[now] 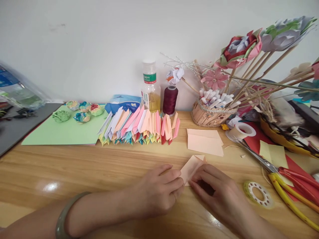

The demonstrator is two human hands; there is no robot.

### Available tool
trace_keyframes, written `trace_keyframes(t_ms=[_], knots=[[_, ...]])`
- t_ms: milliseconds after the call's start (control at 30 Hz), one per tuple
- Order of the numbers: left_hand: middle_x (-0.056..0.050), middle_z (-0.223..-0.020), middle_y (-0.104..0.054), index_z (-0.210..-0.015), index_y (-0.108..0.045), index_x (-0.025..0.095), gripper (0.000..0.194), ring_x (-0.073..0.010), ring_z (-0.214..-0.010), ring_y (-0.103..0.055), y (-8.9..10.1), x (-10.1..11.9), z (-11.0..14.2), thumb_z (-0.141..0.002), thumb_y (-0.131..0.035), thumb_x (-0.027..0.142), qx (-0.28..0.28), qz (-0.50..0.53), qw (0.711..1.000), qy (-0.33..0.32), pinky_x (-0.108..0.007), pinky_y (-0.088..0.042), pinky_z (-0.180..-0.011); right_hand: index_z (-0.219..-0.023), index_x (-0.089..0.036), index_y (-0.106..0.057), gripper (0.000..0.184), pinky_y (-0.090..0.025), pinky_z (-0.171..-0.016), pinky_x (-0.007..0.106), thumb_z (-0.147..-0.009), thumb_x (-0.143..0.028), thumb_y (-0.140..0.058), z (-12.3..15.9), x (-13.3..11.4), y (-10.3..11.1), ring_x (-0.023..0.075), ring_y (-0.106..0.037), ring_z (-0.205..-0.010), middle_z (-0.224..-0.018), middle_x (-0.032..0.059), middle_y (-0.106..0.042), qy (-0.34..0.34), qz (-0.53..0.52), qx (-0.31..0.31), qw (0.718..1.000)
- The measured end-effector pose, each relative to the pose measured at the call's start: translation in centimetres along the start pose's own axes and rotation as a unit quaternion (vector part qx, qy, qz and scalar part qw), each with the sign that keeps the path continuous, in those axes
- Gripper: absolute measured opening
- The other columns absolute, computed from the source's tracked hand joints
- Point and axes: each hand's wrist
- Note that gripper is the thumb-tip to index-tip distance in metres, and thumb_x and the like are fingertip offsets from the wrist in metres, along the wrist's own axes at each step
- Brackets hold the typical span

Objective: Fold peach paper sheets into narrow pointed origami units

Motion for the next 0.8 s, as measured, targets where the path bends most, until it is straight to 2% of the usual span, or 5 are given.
trace_keyframes(t_ms=[300,533,600,700,800], knots=[[-0.005,-0.085,-0.063,-0.096,-0.062,0.009,0.018,-0.0170,-0.089,-0.055,1.1,-0.3,-0.6,-0.093,-0.044,0.011,0.000,-0.021,1.000,-0.022,-0.033,-0.044,-0.089,-0.073,-0.020,-0.053,0.016,-0.042,-0.055,0.026,-0.087,-0.018,-0.047,0.1,0.1,-0.1,0.0144,-0.054,-0.063,-0.072,0.0018,-0.057,0.006,0.028,-0.005,1.000],[-0.003,-0.086,-0.059,-0.093,-0.058,0.014,0.010,-0.0173,-0.089,-0.054,-0.4,0.3,-0.2,-0.092,-0.050,0.020,-0.012,-0.038,0.999,0.018,-0.033,-0.044,-0.084,-0.079,-0.020,-0.053,0.013,-0.042,-0.056,0.026,-0.089,-0.019,-0.045,0.1,0.2,0.1,0.0148,-0.054,-0.066,-0.078,0.0028,-0.057,0.010,0.050,-0.021,0.998],[-0.004,-0.089,-0.059,-0.097,-0.058,0.015,0.010,-0.0175,-0.091,-0.054,-0.6,0.3,-0.1,-0.092,-0.051,0.021,-0.017,-0.041,0.999,0.020,-0.033,-0.044,-0.085,-0.081,-0.020,-0.055,0.017,-0.042,-0.059,0.027,-0.091,-0.017,-0.042,0.1,0.5,0.6,0.0152,-0.055,-0.069,-0.081,0.0036,-0.058,0.037,0.053,-0.040,0.997],[-0.004,-0.091,-0.059,-0.097,-0.059,0.015,0.010,-0.0182,-0.093,-0.053,-0.4,-0.1,-0.1,-0.092,-0.052,0.020,-0.016,-0.046,0.999,0.009,-0.033,-0.044,-0.086,-0.090,-0.021,-0.060,0.022,-0.041,-0.062,0.030,-0.091,-0.013,-0.039,0.2,1.0,1.8,0.0168,-0.054,-0.073,-0.082,0.0042,-0.059,0.127,0.068,-0.067,0.987],[-0.005,-0.094,-0.059,-0.095,-0.060,0.018,0.008,-0.0200,-0.096,-0.052,0.1,-0.5,-0.2,-0.091,-0.055,0.021,0.024,-0.059,0.998,0.009,-0.036,-0.043,-0.087,-0.099,-0.020,-0.061,0.024,-0.040,-0.066,0.033,-0.086,-0.011,-0.042,0.2,0.5,2.7,0.0192,-0.053,-0.076,-0.081,0.0049,-0.060,0.188,0.066,-0.095,0.975]])
Point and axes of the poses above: each hand's wrist, its own z-axis away from the middle knuckle, its own y-axis out of the back of the hand, x = y × z
